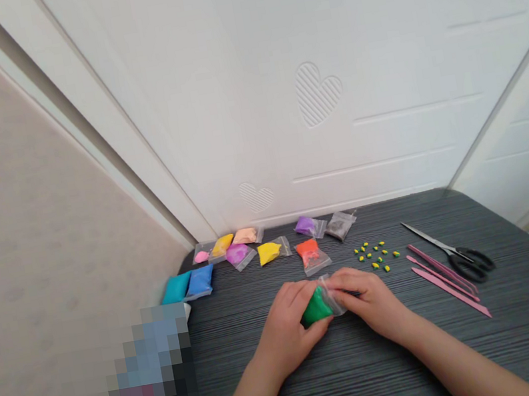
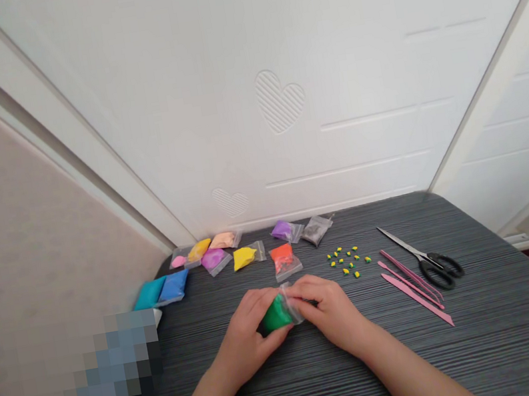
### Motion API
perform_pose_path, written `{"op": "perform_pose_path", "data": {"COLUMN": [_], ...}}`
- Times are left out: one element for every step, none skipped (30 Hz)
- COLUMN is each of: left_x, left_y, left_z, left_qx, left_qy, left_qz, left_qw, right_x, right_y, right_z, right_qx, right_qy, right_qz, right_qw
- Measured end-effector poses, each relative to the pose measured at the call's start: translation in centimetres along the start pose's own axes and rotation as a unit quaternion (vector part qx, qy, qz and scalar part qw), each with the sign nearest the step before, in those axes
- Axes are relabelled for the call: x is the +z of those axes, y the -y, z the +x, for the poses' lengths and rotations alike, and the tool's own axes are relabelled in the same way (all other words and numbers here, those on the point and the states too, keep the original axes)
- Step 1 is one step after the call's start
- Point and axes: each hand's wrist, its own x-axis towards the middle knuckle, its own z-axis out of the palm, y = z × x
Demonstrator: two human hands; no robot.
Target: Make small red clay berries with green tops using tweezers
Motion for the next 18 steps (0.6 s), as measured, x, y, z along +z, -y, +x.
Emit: {"op": "perform_pose_path", "data": {"left_x": [-0.01,-0.01,0.00,0.01,0.02,0.03,0.03,0.03,0.03,0.03,0.05,0.08,0.12,0.16,0.21,0.26,0.30,0.32], "left_y": [-0.01,0.00,0.02,0.05,0.09,0.12,0.15,0.17,0.19,0.20,0.20,0.22,0.25,0.29,0.35,0.40,0.45,0.48], "left_z": [-0.04,-0.09,-0.14,-0.18,-0.21,-0.24,-0.25,-0.26,-0.25,-0.25,-0.25,-0.25,-0.27,-0.31,-0.35,-0.40,-0.45,-0.48], "left_qx": [-0.002,-0.005,-0.008,-0.012,-0.016,-0.019,-0.021,-0.024,-0.026,-0.029,-0.032,-0.034,-0.035,-0.035,-0.033,-0.030,-0.028,-0.025], "left_qy": [0.001,0.003,0.005,0.008,0.011,0.014,0.018,0.021,0.025,0.028,0.031,0.032,0.032,0.032,0.031,0.028,0.026,0.023], "left_qz": [-0.002,-0.005,-0.008,-0.010,-0.012,-0.013,-0.013,-0.015,-0.017,-0.019,-0.021,-0.023,-0.024,-0.023,-0.022,-0.021,-0.019,-0.017], "left_qw": [1.000,1.000,1.000,1.000,1.000,1.000,1.000,0.999,0.999,0.999,0.999,0.999,0.999,0.999,0.999,0.999,0.999,0.999], "right_x": [-0.03,-0.08,-0.13,-0.17,-0.21,-0.23,-0.23,-0.23,-0.21,-0.20,-0.19,-0.17,-0.16,-0.15,-0.13,-0.11,-0.08,-0.04], "right_y": [0.00,-0.01,-0.03,-0.05,-0.08,-0.10,-0.12,-0.13,-0.13,-0.12,-0.11,-0.10,-0.10,-0.10,-0.11,-0.12,-0.14,-0.15], "right_z": [-0.01,-0.02,-0.03,-0.04,-0.05,-0.06,-0.07,-0.08,-0.09,-0.10,-0.11,-0.11,-0.12,-0.12,-0.13,-0.13,-0.14,-0.14], "right_qx": [-0.001,-0.002,-0.004,-0.005,-0.006,-0.007,-0.007,-0.007,-0.007,-0.007,-0.007,-0.007,-0.007,-0.006,-0.006,-0.005,-0.004,-0.002], "right_qy": [0.002,0.004,0.008,0.012,0.016,0.019,0.023,0.027,0.031,0.033,0.036,0.037,0.036,0.034,0.030,0.026,0.020,0.012], "right_qz": [-0.002,-0.005,-0.007,-0.009,-0.010,-0.011,-0.012,-0.014,-0.015,-0.016,-0.017,-0.019,-0.020,-0.022,-0.024,-0.026,-0.029,-0.033], "right_qw": [1.000,1.000,1.000,1.000,1.000,1.000,1.000,1.000,0.999,0.999,0.999,0.999,0.999,0.999,0.999,0.999,0.999,0.999]}}
